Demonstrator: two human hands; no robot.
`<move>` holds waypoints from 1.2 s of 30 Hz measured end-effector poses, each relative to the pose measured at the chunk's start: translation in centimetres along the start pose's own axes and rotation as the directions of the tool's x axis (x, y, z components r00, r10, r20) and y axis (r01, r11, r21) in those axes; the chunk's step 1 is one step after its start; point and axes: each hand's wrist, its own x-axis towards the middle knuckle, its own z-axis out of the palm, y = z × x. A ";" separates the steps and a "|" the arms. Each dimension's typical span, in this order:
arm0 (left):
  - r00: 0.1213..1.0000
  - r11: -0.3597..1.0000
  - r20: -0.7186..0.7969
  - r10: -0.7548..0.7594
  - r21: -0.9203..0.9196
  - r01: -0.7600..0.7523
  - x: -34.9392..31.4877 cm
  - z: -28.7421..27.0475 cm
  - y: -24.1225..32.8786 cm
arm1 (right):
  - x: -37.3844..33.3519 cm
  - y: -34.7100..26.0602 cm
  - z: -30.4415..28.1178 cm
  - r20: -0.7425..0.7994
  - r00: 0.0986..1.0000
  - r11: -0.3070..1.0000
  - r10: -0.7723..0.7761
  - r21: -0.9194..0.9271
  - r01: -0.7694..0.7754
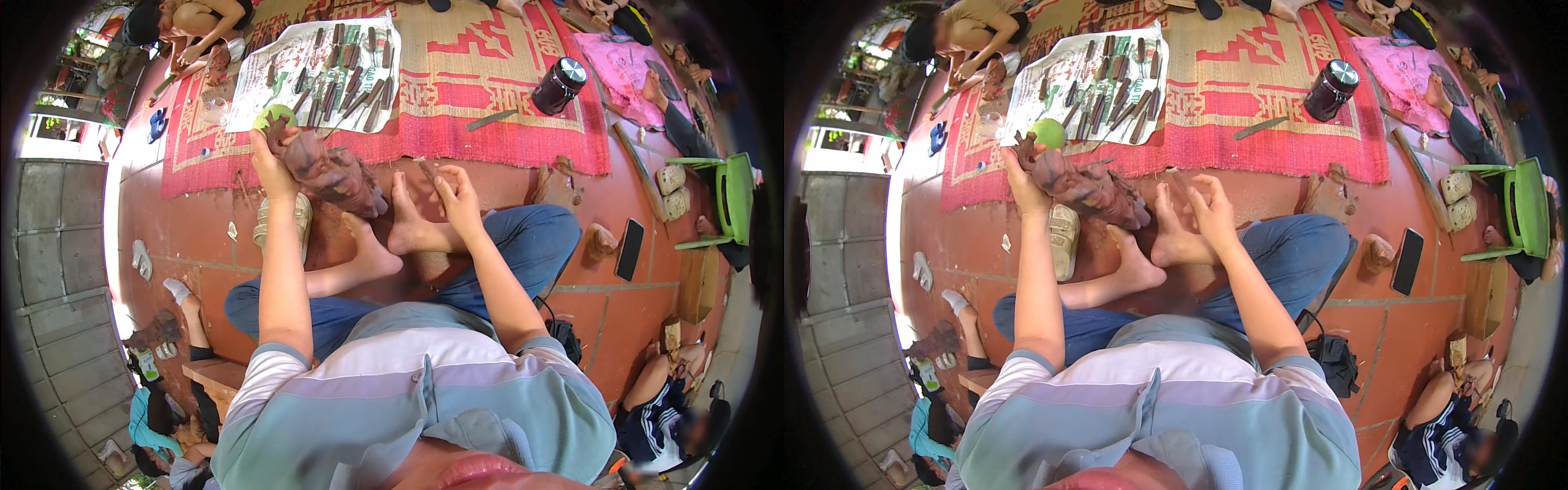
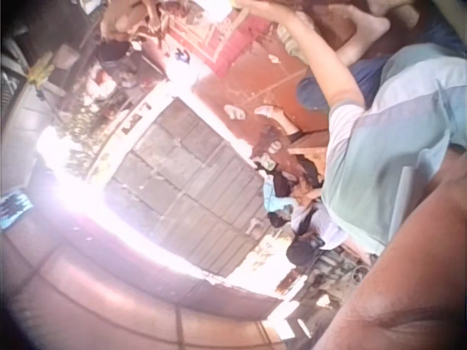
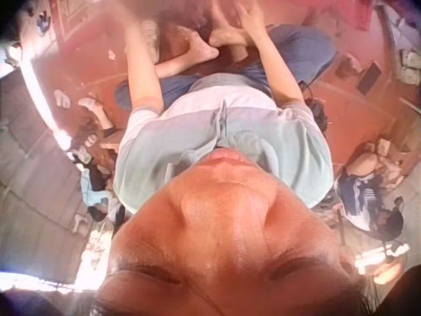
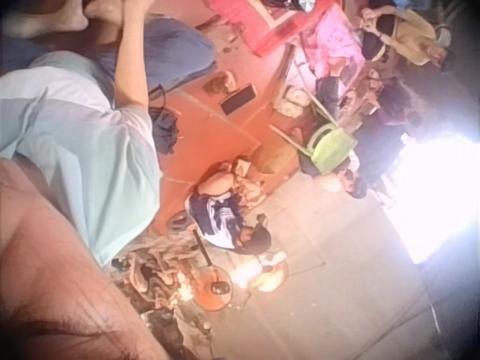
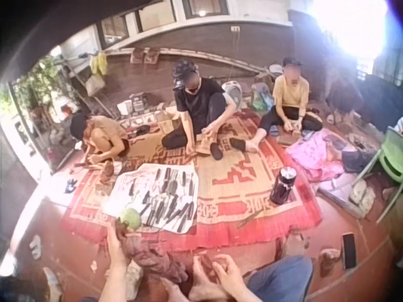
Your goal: The person sits cross-legged on a mat and carves a piece of dark wood using a small knife. They hold the wood with their left hand and use the knife in their right hand to shape the surface, occasionally rotating the object to access different areas.
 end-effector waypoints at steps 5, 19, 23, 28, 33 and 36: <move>0.994 0.994 0.069 -0.090 -0.060 0.094 -0.9 -1.5 0.1 | -1.9 -1.2 3.1 0.125 0.948 0.934 -0.294 -0.172 0.313; 0.994 0.999 0.101 -0.037 -0.019 0.039 0.1 -0.6 -0.7 | -0.5 -5.3 11.1 0.231 0.803 0.746 -0.550 -0.297 0.596; 0.990 0.997 0.126 -0.063 -0.029 0.067 0.2 -0.6 -0.6 | -1.3 -1.1 7.1 0.199 0.800 0.722 -0.566 -0.349 0.597; 0.993 0.999 0.114 -0.038 0.007 0.037 0.4 -0.9 -1.0 | -1.9 0.7 2.7 0.002 0.897 0.838 -0.442 -0.356 0.414; 0.998 0.999 0.053 -0.042 0.010 0.041 0.8 -1.7 -1.2 | 0.7 -2.9 10.9 0.199 0.757 0.698 -0.622 -0.297 0.652; 0.992 0.991 0.068 -0.110 -0.070 0.115 0.8 -1.6 -0.5 | 1.2 1.9 7.9 0.225 0.802 0.744 -0.553 -0.299 0.597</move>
